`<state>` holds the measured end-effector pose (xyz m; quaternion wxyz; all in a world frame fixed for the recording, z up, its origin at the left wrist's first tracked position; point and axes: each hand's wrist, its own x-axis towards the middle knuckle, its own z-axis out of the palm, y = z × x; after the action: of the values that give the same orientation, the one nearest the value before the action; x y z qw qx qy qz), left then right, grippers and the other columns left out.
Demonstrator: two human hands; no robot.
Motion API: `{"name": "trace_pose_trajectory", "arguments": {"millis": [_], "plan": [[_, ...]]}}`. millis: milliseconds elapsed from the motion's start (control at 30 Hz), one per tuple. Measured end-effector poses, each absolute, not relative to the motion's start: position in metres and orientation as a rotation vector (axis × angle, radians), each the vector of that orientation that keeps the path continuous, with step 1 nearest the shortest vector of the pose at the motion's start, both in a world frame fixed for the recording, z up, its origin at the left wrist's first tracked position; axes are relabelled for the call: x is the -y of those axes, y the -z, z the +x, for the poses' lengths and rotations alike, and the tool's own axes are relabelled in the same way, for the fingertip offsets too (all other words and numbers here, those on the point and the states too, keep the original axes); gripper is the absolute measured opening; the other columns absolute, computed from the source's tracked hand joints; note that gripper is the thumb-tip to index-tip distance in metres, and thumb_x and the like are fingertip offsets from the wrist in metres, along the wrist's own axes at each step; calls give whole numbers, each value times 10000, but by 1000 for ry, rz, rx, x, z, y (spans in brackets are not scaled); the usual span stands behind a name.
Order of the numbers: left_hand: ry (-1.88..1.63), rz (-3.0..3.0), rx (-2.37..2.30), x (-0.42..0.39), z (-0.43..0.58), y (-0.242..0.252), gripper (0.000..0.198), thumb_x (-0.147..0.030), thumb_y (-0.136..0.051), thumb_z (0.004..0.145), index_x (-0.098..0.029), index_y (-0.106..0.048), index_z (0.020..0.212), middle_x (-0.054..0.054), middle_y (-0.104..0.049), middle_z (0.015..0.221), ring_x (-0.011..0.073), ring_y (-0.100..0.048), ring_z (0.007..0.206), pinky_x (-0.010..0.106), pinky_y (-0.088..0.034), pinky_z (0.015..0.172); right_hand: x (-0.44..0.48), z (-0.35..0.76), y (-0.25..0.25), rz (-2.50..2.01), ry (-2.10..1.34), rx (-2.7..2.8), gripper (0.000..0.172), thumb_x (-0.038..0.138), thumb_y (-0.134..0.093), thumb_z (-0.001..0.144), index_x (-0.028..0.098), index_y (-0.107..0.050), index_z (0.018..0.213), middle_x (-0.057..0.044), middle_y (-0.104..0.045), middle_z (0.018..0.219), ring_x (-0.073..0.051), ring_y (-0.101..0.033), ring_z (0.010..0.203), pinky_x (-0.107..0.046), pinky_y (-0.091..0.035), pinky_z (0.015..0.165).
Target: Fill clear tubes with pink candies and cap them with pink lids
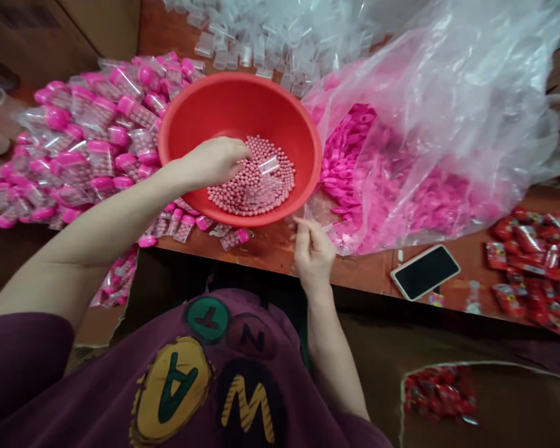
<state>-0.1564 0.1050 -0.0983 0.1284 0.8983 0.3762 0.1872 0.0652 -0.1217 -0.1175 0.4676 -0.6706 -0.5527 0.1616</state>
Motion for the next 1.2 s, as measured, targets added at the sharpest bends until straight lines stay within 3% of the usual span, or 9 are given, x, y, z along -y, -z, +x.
{"name": "trace_pose_trajectory", "arguments": {"millis": [167, 267, 367, 467, 533, 667, 867, 1000, 1200], "plan": [[-48, 2605, -1325, -145, -147, 112, 93, -157, -738, 773, -184, -784, 850, 98, -743, 860, 302, -741, 1042, 451, -561, 1043, 16, 74, 89, -1592, -314, 1819, 277, 313, -524, 1071, 216, -779, 1122, -101, -804, 1096, -248, -748, 1028, -433, -599, 997], [99, 2565, -1390, -159, -156, 119, 137, -219, -839, 674, -183, -764, 783, 69, -727, 775, 294, -752, 953, 432, -592, 974, -44, 68, 105, -1698, -390, 2105, 230, 210, -582, 998, 152, -774, 1111, -158, -768, 1132, -300, -714, 1056, -493, -579, 1021], [196, 2545, -1332, -166, -163, 125, 155, -242, -857, 630, -185, -743, 719, 37, -681, 674, 269, -748, 852, 380, -602, 882, -82, 52, 125, -1623, -430, 2351, 273, 186, -620, 953, 108, -751, 1179, -194, -730, 1198, -319, -678, 1097, -517, -558, 1047], [213, 2525, -1298, -171, -166, 122, 135, -231, -842, 618, -190, -723, 669, 23, -653, 634, 252, -741, 815, 346, -589, 855, -96, 33, 134, -1396, -497, 2543, 430, 222, -726, 891, 107, -688, 1303, -188, -696, 1292, -322, -639, 1179, -504, -539, 1093], [167, 2505, -1275, -173, -168, 117, 154, -214, -848, 588, -192, -704, 641, 3, -619, 594, 237, -726, 786, 328, -580, 846, -99, 22, 132, -1310, -497, 2584, 482, 207, -719, 891, 108, -648, 1357, -186, -686, 1328, -314, -629, 1201, -489, -537, 1098], [-17, 2434, -1261, -169, -176, 109, 205, -199, -846, 583, -190, -719, 744, -34, -599, 599, 210, -694, 760, 323, -575, 828, -99, 12, 126, -1304, -450, 2581, 382, 191, -641, 947, 103, -658, 1318, -193, -708, 1261, -300, -649, 1133, -468, -545, 1052], [-585, 2407, -1285, -147, -203, 82, 399, -173, -787, 680, -232, -715, 1068, 67, -760, 1008, 286, -717, 972, 428, -588, 913, -126, 34, 134, -1395, -318, 2667, 251, 220, -607, 1002, 73, -693, 1186, -211, -701, 1231, -306, -670, 1119, -480, -538, 1028], [-862, 2311, -1367, -120, -222, 67, 281, -233, -696, 813, -315, -691, 1082, 92, -760, 1169, 334, -695, 1083, 546, -543, 1033, -159, 57, 144, -1424, -140, 2580, 328, 231, -437, 1096, 55, -704, 1023, -216, -719, 1165, -337, -657, 1196, -545, -491, 1056], [-1064, 2079, -1417, -98, -218, 85, 216, -357, -606, 984, -263, -653, 1173, 83, -770, 1200, 263, -690, 1155, 462, -499, 1112, -138, 15, 144, -1274, -345, 2810, 262, 156, -471, 1040, 115, -713, 949, -196, -755, 1114, -307, -698, 1076, -495, -520, 1010]]}}
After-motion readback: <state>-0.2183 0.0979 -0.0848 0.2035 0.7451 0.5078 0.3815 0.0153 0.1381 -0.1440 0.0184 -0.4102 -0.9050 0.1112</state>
